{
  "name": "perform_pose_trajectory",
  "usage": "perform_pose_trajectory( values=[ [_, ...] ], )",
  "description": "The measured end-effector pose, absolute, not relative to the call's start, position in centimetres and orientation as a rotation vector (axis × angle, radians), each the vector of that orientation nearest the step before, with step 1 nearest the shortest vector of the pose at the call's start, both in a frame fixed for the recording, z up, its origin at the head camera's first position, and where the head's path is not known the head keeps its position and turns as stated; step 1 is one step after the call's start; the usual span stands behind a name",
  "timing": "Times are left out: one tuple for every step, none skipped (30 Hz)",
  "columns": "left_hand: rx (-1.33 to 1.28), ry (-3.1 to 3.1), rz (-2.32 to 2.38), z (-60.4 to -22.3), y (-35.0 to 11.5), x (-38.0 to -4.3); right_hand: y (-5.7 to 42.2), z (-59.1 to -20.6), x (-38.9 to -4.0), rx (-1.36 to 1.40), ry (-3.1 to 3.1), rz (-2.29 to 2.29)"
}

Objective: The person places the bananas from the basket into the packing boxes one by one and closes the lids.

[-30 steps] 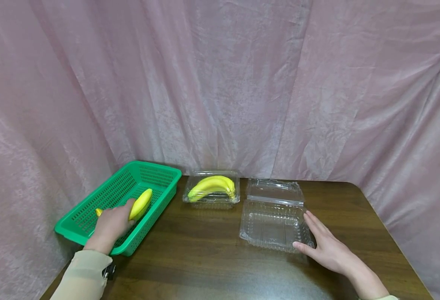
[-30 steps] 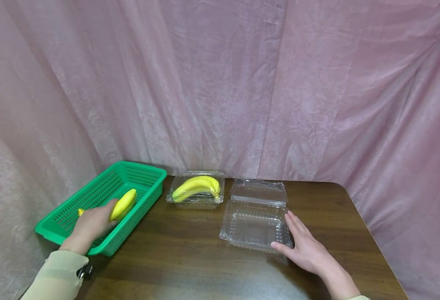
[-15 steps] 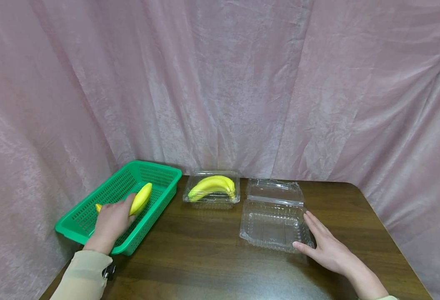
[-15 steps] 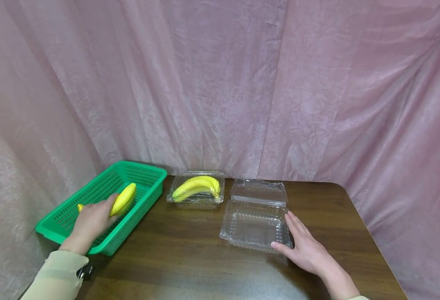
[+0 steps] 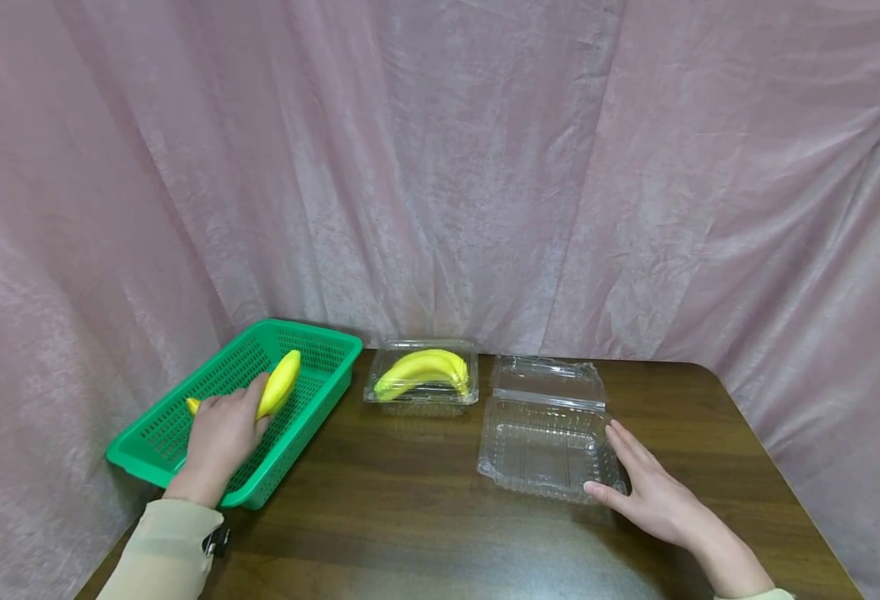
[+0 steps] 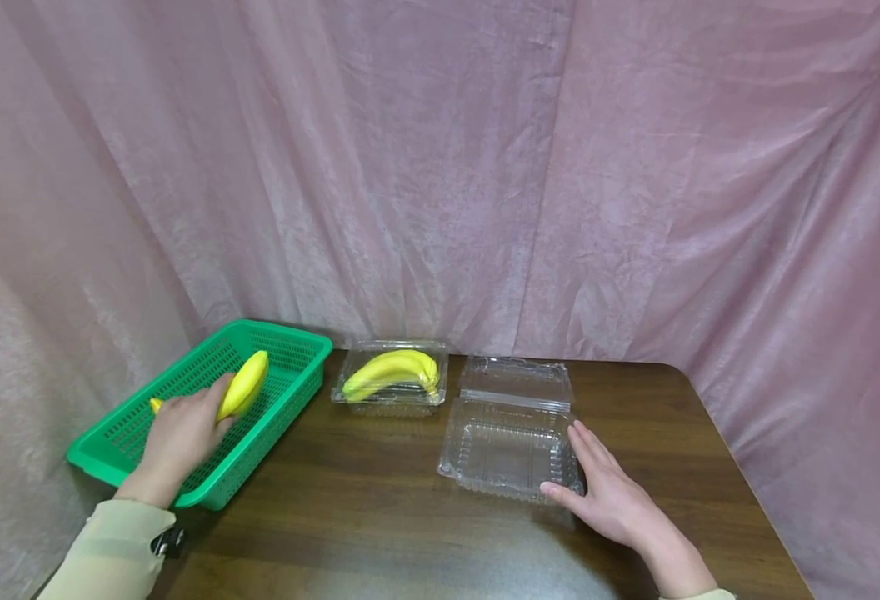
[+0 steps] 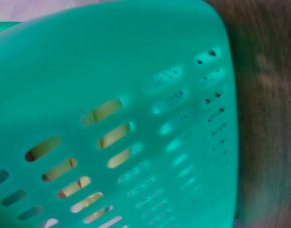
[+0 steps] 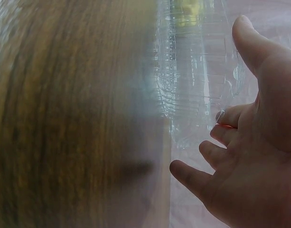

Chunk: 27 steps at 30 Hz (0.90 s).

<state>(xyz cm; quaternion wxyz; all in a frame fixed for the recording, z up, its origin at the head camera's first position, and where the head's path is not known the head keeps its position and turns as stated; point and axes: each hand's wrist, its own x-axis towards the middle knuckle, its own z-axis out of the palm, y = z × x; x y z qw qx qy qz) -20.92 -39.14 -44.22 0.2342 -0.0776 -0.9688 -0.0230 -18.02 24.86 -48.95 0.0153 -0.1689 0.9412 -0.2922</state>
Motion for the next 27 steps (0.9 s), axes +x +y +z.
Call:
perform_pose_trajectory(
  values=[
    [-0.219,-2.641,-0.07,-44.2,-39.2,-20.9,24.9,-48.9,-18.0,-0.526,2.928,-0.91],
    [-0.226,-2.621,-0.074,-44.1,-39.2,-21.0,24.8,-48.9,-18.1,-0.527,2.928,-0.91],
    [-0.23,-2.608,-0.076,-44.0,-39.1,-21.0,24.8,-48.9,-18.1,-0.528,2.927,-0.911],
    [-0.235,-2.595,-0.077,-43.9,-39.1,-21.0,24.8,-48.9,-18.1,-0.529,2.927,-0.911],
    [-0.24,-2.584,-0.072,-43.8,-39.0,-21.0,24.8,-48.9,-18.1,-0.529,2.927,-0.91],
    [-0.241,-2.578,-0.071,-43.6,-38.9,-21.0,24.8,-48.8,-18.1,-0.529,2.927,-0.909],
    [-0.243,-2.573,-0.068,-43.5,-38.8,-21.0,24.8,-48.8,-18.1,-0.529,2.927,-0.909],
    [-0.244,-2.57,-0.064,-43.3,-38.7,-21.0,24.8,-48.8,-18.1,-0.527,2.926,-0.908],
    [-0.243,-2.569,-0.062,-43.2,-38.6,-21.0,24.8,-48.8,-18.1,-0.527,2.926,-0.907],
    [-0.244,-2.564,-0.061,-43.1,-38.5,-21.0,24.8,-48.8,-18.0,-0.527,2.925,-0.907],
    [-0.242,-2.562,-0.061,-43.0,-38.4,-21.0,24.8,-48.8,-18.0,-0.526,2.925,-0.905],
    [-0.242,-2.557,-0.061,-42.9,-38.4,-21.0,24.8,-48.7,-18.0,-0.527,2.925,-0.906],
    [-0.244,-2.551,-0.061,-42.9,-38.3,-21.0,24.8,-48.7,-18.0,-0.527,2.924,-0.905],
    [-0.244,-2.546,-0.059,-42.8,-38.3,-21.0,24.8,-48.7,-18.0,-0.528,2.924,-0.903],
    [-0.244,-2.539,-0.056,-42.8,-38.2,-21.0,24.8,-48.7,-18.0,-0.53,2.925,-0.903],
    [-0.246,-2.53,-0.053,-42.7,-38.1,-21.0,24.8,-48.8,-18.0,-0.531,2.925,-0.905],
    [-0.247,-2.522,-0.05,-42.6,-38.0,-21.0,24.8,-48.8,-18.0,-0.533,2.925,-0.905],
    [-0.25,-2.512,-0.047,-42.5,-37.8,-21.0,24.8,-48.8,-17.9,-0.535,2.924,-0.907],
    [-0.252,-2.503,-0.044,-42.4,-37.7,-21.0,24.8,-48.8,-17.9,-0.537,2.923,-0.909],
    [-0.254,-2.493,-0.04,-42.3,-37.6,-21.1,24.8,-48.8,-17.9,-0.539,2.923,-0.911],
    [-0.257,-2.483,-0.038,-42.1,-37.4,-21.1,24.8,-48.8,-17.9,-0.541,2.924,-0.915],
    [-0.258,-2.474,-0.036,-42.0,-37.3,-21.1,24.9,-48.8,-17.9,-0.542,2.924,-0.916],
    [-0.258,-2.467,-0.034,-41.9,-37.2,-21.1,24.9,-48.8,-17.9,-0.543,2.925,-0.915],
    [-0.257,-2.46,-0.033,-41.7,-37.0,-21.1,24.9,-48.8,-17.9,-0.543,2.927,-0.915],
    [-0.256,-2.454,-0.029,-41.6,-36.9,-21.1,24.9,-48.8,-17.9,-0.543,2.929,-0.916],
    [-0.255,-2.447,-0.029,-41.5,-36.7,-21.2,24.8,-48.8,-18.0,-0.544,2.931,-0.916],
    [-0.255,-2.44,-0.027,-41.4,-36.6,-21.2,24.8,-48.8,-18.0,-0.545,2.933,-0.916]
  ],
)
